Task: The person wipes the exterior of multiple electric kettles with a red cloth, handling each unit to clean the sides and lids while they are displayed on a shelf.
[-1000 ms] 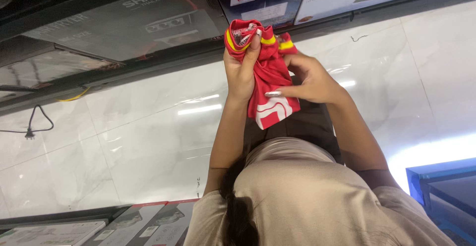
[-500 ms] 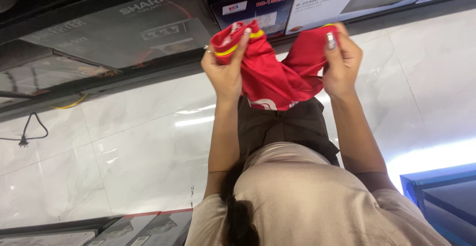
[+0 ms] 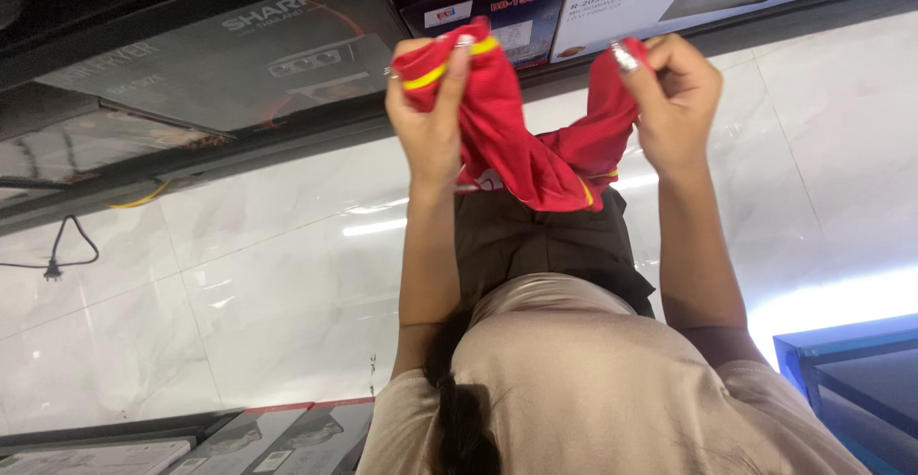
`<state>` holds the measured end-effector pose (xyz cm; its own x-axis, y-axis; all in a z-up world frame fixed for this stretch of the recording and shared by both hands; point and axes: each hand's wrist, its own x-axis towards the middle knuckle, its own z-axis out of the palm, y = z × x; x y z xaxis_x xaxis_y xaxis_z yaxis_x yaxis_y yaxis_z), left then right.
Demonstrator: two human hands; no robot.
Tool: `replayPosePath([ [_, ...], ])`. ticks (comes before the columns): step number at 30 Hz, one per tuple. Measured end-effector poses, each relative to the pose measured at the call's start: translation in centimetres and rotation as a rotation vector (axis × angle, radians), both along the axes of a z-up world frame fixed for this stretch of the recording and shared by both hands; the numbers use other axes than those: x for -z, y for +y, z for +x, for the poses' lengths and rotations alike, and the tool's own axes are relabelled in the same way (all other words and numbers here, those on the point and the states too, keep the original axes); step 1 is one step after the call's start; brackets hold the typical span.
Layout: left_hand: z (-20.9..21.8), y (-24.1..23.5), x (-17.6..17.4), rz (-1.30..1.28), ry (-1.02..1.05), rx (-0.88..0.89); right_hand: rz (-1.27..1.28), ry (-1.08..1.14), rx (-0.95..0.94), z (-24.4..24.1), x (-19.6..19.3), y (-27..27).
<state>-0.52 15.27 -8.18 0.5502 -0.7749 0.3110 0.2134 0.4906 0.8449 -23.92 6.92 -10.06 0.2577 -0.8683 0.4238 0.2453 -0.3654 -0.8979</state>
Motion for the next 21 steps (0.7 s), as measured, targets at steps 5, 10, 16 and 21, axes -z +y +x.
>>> replayPosePath([
  [5, -0.2, -0.3, -0.8, 0.044, -0.117, 0.166, -0.016, -0.062, -0.044, 0.2, -1.5, 0.4],
  [10, -2.3, -0.2, -0.5, 0.015, -0.501, 0.448, -0.022, -0.028, -0.140, 2.1, -3.5, 1.5],
  [16, -1.5, -0.3, 0.8, 0.105, -0.138, 0.447, -0.135, 0.030, -0.127, 1.0, -4.7, 1.0],
  [21, -0.3, -0.6, 1.9, 0.072, -0.130, 0.421, 0.098, 0.707, -0.340, 0.8, -0.5, -0.1],
])
